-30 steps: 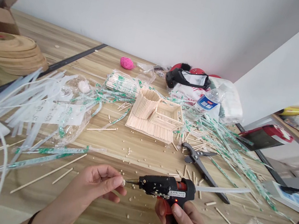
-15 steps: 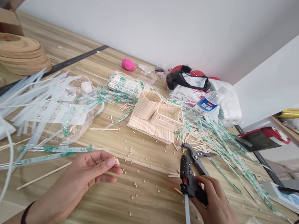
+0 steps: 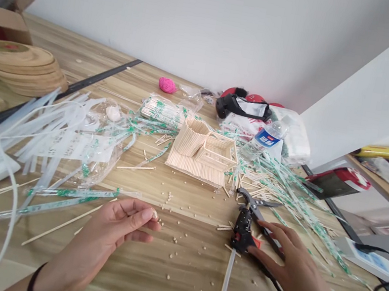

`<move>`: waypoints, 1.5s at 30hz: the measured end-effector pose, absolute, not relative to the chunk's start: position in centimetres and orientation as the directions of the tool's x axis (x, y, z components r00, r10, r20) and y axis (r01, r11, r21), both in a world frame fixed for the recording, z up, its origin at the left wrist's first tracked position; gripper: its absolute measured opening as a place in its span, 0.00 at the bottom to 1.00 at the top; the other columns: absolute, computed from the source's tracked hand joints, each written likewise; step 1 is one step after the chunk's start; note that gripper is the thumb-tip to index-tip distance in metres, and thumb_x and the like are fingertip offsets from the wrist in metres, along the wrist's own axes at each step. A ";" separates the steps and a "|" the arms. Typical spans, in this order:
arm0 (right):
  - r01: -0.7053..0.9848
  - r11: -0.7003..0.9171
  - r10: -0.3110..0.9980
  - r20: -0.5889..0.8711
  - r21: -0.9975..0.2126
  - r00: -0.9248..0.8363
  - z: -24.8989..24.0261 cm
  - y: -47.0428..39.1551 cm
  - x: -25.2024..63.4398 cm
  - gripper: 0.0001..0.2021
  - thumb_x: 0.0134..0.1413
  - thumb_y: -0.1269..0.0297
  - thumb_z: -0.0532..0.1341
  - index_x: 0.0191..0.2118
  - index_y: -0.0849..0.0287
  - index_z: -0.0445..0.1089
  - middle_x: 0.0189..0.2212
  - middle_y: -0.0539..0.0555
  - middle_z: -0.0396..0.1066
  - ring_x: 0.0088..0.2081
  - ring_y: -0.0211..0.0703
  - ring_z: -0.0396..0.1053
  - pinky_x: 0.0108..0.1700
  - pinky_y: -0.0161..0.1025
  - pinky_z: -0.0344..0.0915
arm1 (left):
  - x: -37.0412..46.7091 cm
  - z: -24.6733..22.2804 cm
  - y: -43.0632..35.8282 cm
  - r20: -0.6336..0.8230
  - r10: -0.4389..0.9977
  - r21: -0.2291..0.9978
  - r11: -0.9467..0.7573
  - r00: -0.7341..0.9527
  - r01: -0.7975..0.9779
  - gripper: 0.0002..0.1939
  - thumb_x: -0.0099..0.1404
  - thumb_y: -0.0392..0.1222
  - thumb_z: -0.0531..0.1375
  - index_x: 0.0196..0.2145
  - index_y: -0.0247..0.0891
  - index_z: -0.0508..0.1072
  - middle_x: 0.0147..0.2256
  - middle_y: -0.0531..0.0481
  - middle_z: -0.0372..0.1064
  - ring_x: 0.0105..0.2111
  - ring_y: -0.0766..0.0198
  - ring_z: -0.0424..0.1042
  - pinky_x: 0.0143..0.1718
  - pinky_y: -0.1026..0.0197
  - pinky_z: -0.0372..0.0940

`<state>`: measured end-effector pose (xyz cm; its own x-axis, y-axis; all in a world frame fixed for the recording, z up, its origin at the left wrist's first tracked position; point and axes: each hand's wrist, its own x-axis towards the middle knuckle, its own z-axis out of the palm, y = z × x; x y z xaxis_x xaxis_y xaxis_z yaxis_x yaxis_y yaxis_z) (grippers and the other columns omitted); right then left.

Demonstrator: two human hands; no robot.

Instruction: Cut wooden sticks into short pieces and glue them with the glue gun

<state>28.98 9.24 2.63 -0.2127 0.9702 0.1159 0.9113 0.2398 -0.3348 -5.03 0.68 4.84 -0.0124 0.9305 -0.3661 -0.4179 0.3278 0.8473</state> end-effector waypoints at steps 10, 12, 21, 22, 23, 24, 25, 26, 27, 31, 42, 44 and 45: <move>0.686 0.603 0.755 0.014 -0.407 -0.655 2.8 9.2 14.4 0.12 0.62 0.73 0.53 0.38 0.58 0.75 0.36 0.56 0.74 0.36 0.43 0.74 0.39 0.36 0.66 | -5.2 4.9 0.7 -0.378 0.925 0.837 0.321 -0.044 -0.443 0.05 0.59 0.43 0.66 0.30 0.40 0.79 0.30 0.52 0.77 0.36 0.63 0.76 0.35 0.67 0.71; 0.681 0.617 0.747 0.023 -0.395 -0.664 2.2 9.7 13.3 0.12 0.61 0.74 0.54 0.39 0.57 0.75 0.36 0.55 0.74 0.36 0.42 0.73 0.38 0.35 0.64 | -5.3 4.8 0.9 -0.379 0.924 0.834 0.314 -0.058 -0.454 0.05 0.59 0.43 0.66 0.30 0.40 0.79 0.31 0.52 0.77 0.36 0.62 0.76 0.35 0.66 0.71; 0.682 0.666 0.713 -0.010 -0.302 -0.701 1.8 10.6 10.3 0.10 0.60 0.73 0.57 0.36 0.57 0.76 0.34 0.54 0.74 0.33 0.41 0.72 0.34 0.34 0.60 | -5.3 5.0 0.9 -0.386 0.919 0.823 0.301 -0.085 -0.482 0.06 0.56 0.43 0.68 0.29 0.38 0.79 0.30 0.52 0.77 0.35 0.62 0.76 0.34 0.65 0.72; 0.686 0.666 0.714 -0.017 -0.293 -0.700 1.8 10.6 10.1 0.10 0.60 0.73 0.57 0.36 0.58 0.76 0.34 0.55 0.74 0.33 0.41 0.72 0.33 0.34 0.60 | -5.3 5.0 0.9 -0.385 0.919 0.822 0.302 -0.081 -0.482 0.06 0.56 0.43 0.68 0.29 0.38 0.79 0.30 0.52 0.77 0.35 0.62 0.76 0.34 0.65 0.72; 0.691 0.665 0.716 -0.022 -0.285 -0.698 1.7 10.7 10.0 0.10 0.59 0.73 0.57 0.36 0.58 0.76 0.34 0.55 0.74 0.32 0.42 0.72 0.33 0.34 0.59 | -5.2 5.0 0.9 -0.383 0.920 0.822 0.302 -0.078 -0.482 0.06 0.56 0.43 0.68 0.29 0.39 0.79 0.30 0.52 0.77 0.35 0.62 0.76 0.35 0.65 0.72; 0.695 0.663 0.718 -0.026 -0.278 -0.695 1.7 10.7 9.9 0.10 0.59 0.73 0.57 0.35 0.59 0.76 0.34 0.55 0.75 0.32 0.42 0.72 0.32 0.35 0.59 | -5.2 5.0 0.9 -0.383 0.921 0.823 0.303 -0.075 -0.480 0.06 0.56 0.44 0.68 0.29 0.39 0.79 0.30 0.52 0.77 0.35 0.62 0.76 0.35 0.65 0.71; 0.700 0.660 0.721 -0.029 -0.274 -0.692 1.6 10.7 9.9 0.10 0.59 0.73 0.57 0.35 0.59 0.76 0.34 0.56 0.74 0.31 0.42 0.72 0.32 0.35 0.59 | -5.2 5.0 0.9 -0.384 0.920 0.825 0.305 -0.074 -0.476 0.06 0.56 0.44 0.68 0.29 0.39 0.79 0.30 0.52 0.77 0.35 0.62 0.76 0.35 0.65 0.71; 0.702 0.657 0.724 -0.030 -0.273 -0.689 1.6 10.7 9.8 0.09 0.58 0.74 0.58 0.34 0.60 0.76 0.33 0.56 0.74 0.31 0.43 0.72 0.32 0.35 0.58 | -5.1 5.0 0.9 -0.385 0.920 0.826 0.309 -0.072 -0.471 0.06 0.56 0.44 0.68 0.29 0.39 0.79 0.30 0.52 0.77 0.35 0.62 0.76 0.35 0.65 0.71; 0.704 0.654 0.727 -0.029 -0.276 -0.686 1.6 10.7 9.8 0.09 0.58 0.74 0.58 0.34 0.60 0.76 0.33 0.57 0.74 0.31 0.43 0.72 0.32 0.36 0.58 | -5.0 5.0 1.0 -0.386 0.920 0.828 0.313 -0.069 -0.465 0.06 0.56 0.44 0.68 0.29 0.39 0.79 0.30 0.51 0.77 0.36 0.61 0.76 0.35 0.65 0.71; 0.706 0.622 0.751 0.003 -0.340 -0.660 2.1 10.1 10.0 0.09 0.57 0.76 0.58 0.31 0.61 0.75 0.31 0.57 0.73 0.31 0.44 0.71 0.33 0.37 0.59 | -4.6 4.9 1.0 -0.386 0.920 0.842 0.324 -0.062 -0.431 0.07 0.55 0.45 0.68 0.29 0.38 0.79 0.30 0.50 0.77 0.36 0.60 0.75 0.35 0.64 0.71; 0.048 -0.237 0.885 -0.236 -0.970 -0.402 4.2 5.0 11.5 0.11 0.52 0.56 0.64 0.32 0.60 0.72 0.28 0.51 0.75 0.33 0.41 0.72 0.39 0.37 0.66 | -3.7 4.0 0.8 -0.322 0.943 0.908 0.284 -0.083 -0.308 0.07 0.58 0.45 0.66 0.28 0.38 0.79 0.30 0.48 0.78 0.36 0.57 0.75 0.35 0.62 0.72; -0.035 -0.309 0.875 -0.270 -0.950 -0.402 4.1 4.6 11.4 0.11 0.50 0.55 0.66 0.31 0.59 0.72 0.27 0.50 0.75 0.33 0.40 0.72 0.40 0.36 0.65 | -3.6 3.9 0.7 -0.310 0.946 0.919 0.273 -0.093 -0.286 0.07 0.58 0.44 0.65 0.29 0.38 0.79 0.30 0.48 0.78 0.35 0.58 0.75 0.35 0.62 0.72; -0.055 -0.319 0.879 -0.274 -0.946 -0.391 4.0 4.5 11.4 0.11 0.50 0.55 0.66 0.30 0.59 0.73 0.27 0.49 0.75 0.33 0.40 0.71 0.41 0.36 0.65 | -3.6 3.9 0.7 -0.307 0.946 0.921 0.270 -0.098 -0.281 0.07 0.58 0.44 0.65 0.29 0.38 0.79 0.30 0.48 0.78 0.35 0.58 0.75 0.35 0.62 0.72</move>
<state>11.36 4.48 3.98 -0.3908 0.8788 -0.2739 -0.0546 -0.3192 -0.9461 -3.55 0.65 3.88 -0.0983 0.9465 -0.3074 -0.2815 0.2698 0.9208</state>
